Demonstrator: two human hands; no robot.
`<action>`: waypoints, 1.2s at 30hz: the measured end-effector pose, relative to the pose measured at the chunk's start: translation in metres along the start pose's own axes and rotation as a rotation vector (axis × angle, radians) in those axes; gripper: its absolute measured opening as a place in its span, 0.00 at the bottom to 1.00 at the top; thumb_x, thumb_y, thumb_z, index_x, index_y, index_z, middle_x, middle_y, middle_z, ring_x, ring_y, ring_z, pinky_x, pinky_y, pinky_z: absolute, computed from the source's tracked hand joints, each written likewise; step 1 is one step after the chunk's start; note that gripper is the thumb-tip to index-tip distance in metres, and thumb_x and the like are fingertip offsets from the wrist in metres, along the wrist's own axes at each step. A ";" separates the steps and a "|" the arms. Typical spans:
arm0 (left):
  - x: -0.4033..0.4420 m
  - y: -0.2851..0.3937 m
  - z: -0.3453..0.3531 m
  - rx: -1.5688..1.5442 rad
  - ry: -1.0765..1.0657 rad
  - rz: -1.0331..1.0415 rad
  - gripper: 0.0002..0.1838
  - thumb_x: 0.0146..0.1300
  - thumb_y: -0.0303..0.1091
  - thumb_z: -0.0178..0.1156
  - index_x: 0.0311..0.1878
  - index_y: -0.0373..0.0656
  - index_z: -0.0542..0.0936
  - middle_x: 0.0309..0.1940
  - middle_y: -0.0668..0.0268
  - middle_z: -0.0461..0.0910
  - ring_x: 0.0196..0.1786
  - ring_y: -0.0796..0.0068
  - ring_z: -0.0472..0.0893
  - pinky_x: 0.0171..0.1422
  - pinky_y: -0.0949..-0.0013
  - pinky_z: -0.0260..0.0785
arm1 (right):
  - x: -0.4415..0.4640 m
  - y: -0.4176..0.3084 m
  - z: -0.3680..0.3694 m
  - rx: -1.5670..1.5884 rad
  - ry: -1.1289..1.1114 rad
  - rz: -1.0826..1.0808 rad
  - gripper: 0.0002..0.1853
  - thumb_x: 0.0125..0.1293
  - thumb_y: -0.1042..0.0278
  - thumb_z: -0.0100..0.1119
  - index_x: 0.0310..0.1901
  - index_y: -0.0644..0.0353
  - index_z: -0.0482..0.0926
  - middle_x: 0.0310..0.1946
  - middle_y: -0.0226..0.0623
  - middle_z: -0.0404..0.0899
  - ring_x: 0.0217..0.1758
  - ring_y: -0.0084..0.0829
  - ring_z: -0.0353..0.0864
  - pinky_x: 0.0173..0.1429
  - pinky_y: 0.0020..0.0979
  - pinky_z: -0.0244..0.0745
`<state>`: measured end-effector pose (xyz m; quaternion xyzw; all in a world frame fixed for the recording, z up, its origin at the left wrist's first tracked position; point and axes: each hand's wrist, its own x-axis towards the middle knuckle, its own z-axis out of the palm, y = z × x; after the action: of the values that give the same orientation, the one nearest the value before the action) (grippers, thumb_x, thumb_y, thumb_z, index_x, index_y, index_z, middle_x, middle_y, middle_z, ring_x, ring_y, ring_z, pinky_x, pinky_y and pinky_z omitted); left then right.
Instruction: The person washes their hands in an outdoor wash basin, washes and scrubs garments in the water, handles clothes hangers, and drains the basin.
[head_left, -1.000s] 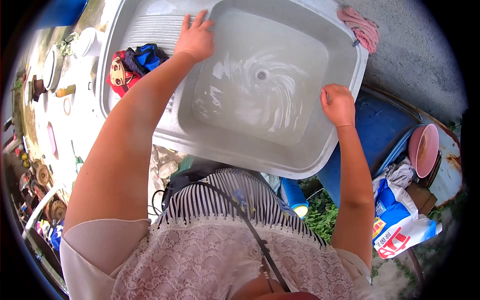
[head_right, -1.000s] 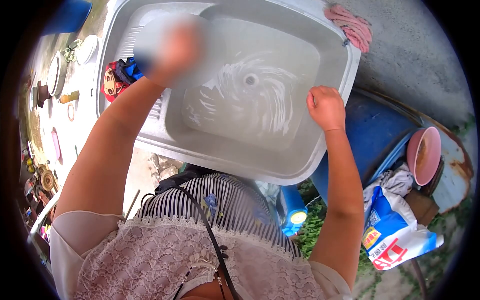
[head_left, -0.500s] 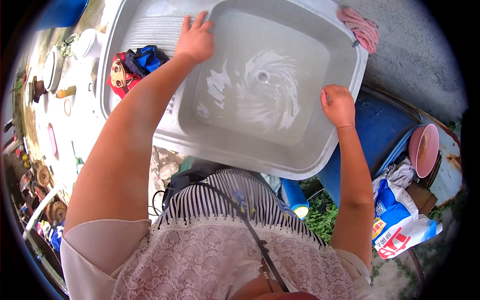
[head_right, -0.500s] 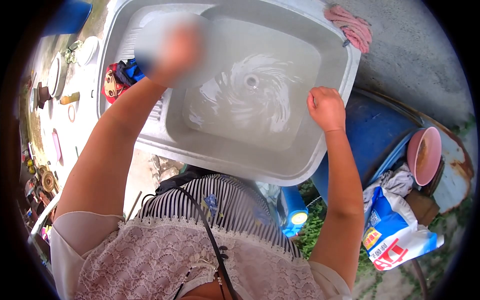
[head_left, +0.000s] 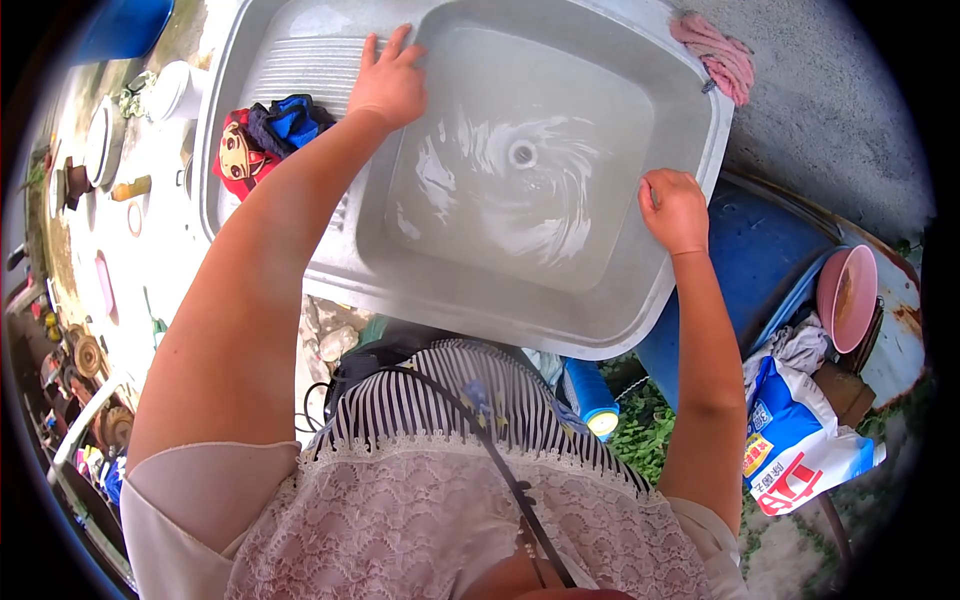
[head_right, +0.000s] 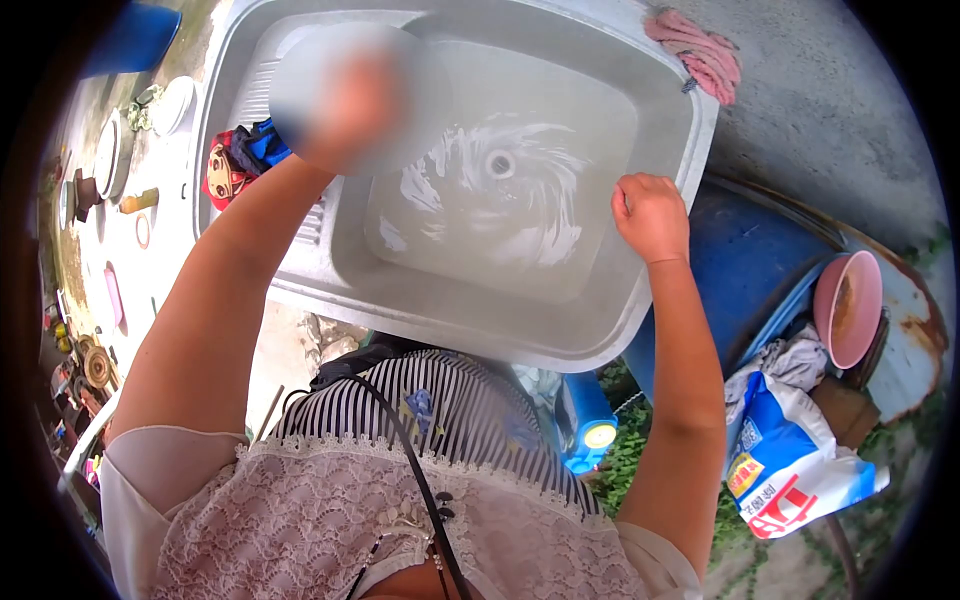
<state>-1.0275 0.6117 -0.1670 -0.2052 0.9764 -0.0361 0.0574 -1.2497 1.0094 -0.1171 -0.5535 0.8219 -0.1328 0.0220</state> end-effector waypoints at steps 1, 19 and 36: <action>0.000 0.000 0.000 0.000 -0.002 -0.001 0.12 0.69 0.38 0.59 0.41 0.49 0.92 0.74 0.74 0.74 0.89 0.63 0.52 0.91 0.39 0.41 | 0.000 0.000 0.000 -0.002 -0.003 0.000 0.02 0.65 0.72 0.67 0.35 0.58 0.84 0.32 0.39 0.84 0.39 0.47 0.84 0.52 0.44 0.80; 0.000 0.001 0.000 0.011 -0.003 0.001 0.13 0.68 0.38 0.59 0.42 0.50 0.92 0.74 0.74 0.74 0.89 0.62 0.51 0.91 0.39 0.39 | 0.001 0.000 0.002 0.007 0.040 -0.011 0.03 0.63 0.71 0.67 0.32 0.58 0.82 0.30 0.38 0.83 0.39 0.45 0.84 0.53 0.44 0.80; 0.001 0.000 0.002 0.002 -0.003 -0.001 0.13 0.69 0.38 0.58 0.43 0.49 0.92 0.74 0.74 0.74 0.89 0.63 0.51 0.91 0.39 0.40 | 0.000 -0.001 0.002 0.006 0.046 -0.009 0.04 0.63 0.72 0.66 0.32 0.58 0.81 0.30 0.38 0.82 0.38 0.46 0.83 0.52 0.44 0.80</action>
<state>-1.0282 0.6113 -0.1690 -0.2057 0.9762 -0.0367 0.0589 -1.2490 1.0084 -0.1191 -0.5541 0.8192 -0.1481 0.0040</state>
